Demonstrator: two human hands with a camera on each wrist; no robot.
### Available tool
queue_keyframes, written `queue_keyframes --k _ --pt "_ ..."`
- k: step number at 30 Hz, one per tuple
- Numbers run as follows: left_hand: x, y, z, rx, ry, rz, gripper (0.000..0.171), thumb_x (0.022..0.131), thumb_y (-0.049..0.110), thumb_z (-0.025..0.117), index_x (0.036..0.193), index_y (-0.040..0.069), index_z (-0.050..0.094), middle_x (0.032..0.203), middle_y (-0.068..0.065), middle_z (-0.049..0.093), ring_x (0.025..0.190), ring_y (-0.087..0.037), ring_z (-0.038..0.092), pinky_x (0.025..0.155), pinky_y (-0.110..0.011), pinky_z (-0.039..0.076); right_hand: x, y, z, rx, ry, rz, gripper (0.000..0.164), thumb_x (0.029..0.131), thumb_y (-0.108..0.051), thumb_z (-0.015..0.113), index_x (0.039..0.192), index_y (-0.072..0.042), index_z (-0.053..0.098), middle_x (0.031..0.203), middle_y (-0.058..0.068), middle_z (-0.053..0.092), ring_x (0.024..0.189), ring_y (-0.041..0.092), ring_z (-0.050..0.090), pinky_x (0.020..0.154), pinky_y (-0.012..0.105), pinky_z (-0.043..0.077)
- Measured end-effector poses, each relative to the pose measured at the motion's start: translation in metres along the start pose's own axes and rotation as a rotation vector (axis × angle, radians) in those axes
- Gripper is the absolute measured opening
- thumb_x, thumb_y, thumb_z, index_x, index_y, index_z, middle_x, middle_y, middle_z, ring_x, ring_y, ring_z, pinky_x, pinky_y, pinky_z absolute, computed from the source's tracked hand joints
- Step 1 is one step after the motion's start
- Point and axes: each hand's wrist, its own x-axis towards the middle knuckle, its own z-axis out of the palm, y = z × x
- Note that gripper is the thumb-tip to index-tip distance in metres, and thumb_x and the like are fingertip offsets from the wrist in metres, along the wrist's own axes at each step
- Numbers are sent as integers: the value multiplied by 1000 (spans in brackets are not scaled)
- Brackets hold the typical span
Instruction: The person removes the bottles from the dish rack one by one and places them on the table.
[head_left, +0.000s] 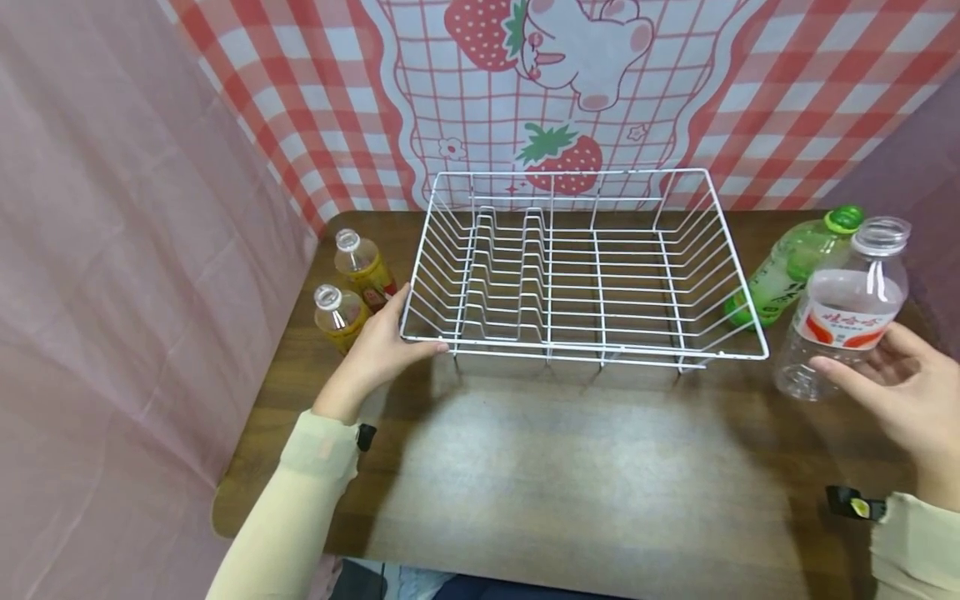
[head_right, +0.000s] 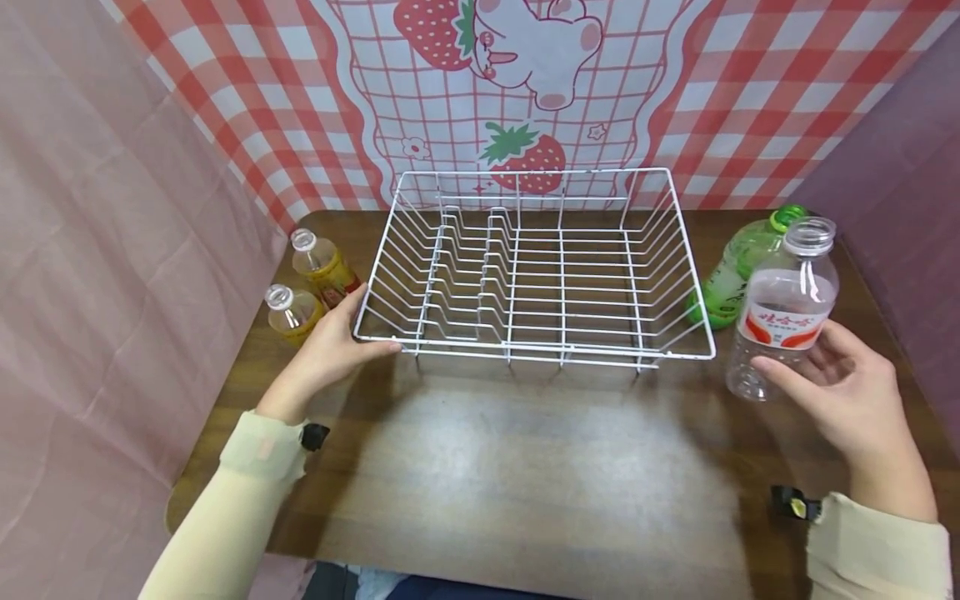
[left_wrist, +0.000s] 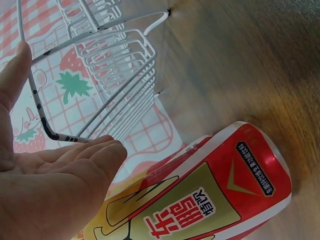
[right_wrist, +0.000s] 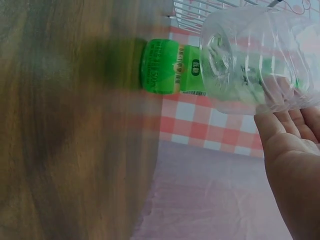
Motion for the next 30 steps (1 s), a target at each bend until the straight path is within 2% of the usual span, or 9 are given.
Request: queue_keyframes --k 5,9,16,21,25,30 --pt "-1 -1 -2 -17 11 9 107 80 31 90 161 6 25 154 -20 42 137 -37 44 113 -51 34 2 3 1 -14 -1 21 61 72 40 59 127 12 62 110 6 73 97 10 69 84 16 52" --pt "-1 -2 -2 -6 12 -6 109 80 33 90 161 3 23 157 -21 38 138 -37 42 114 -51 33 3 5 1 -1 -3 26 63 73 41 57 129 14 60 113 6 72 100 11 69 85 16 52" --pt "0 0 -1 -13 4 -18 108 81 34 89 162 7 23 158 -18 37 139 -36 41 114 -51 33 2 8 -4 81 -24 20 70 72 45 49 134 15 54 118 9 70 105 13 67 87 18 51" --pt "-2 1 -1 6 1 -60 110 82 36 88 162 4 20 161 -19 31 142 -36 37 115 -51 31 1 10 -8 42 -6 45 69 72 43 54 133 11 58 116 6 71 101 11 68 84 16 52" --pt "-2 -1 0 7 -3 -51 110 82 38 87 162 4 20 160 -20 33 141 -36 37 115 -50 31 -1 10 -10 -33 9 75 66 74 38 61 132 6 62 115 2 71 100 7 68 84 14 51" --pt "1 0 1 -3 0 -32 108 82 36 87 162 4 21 159 -20 35 141 -36 38 115 -50 31 -1 11 -14 -39 14 92 65 75 35 64 132 5 61 116 2 70 102 6 67 84 14 51"
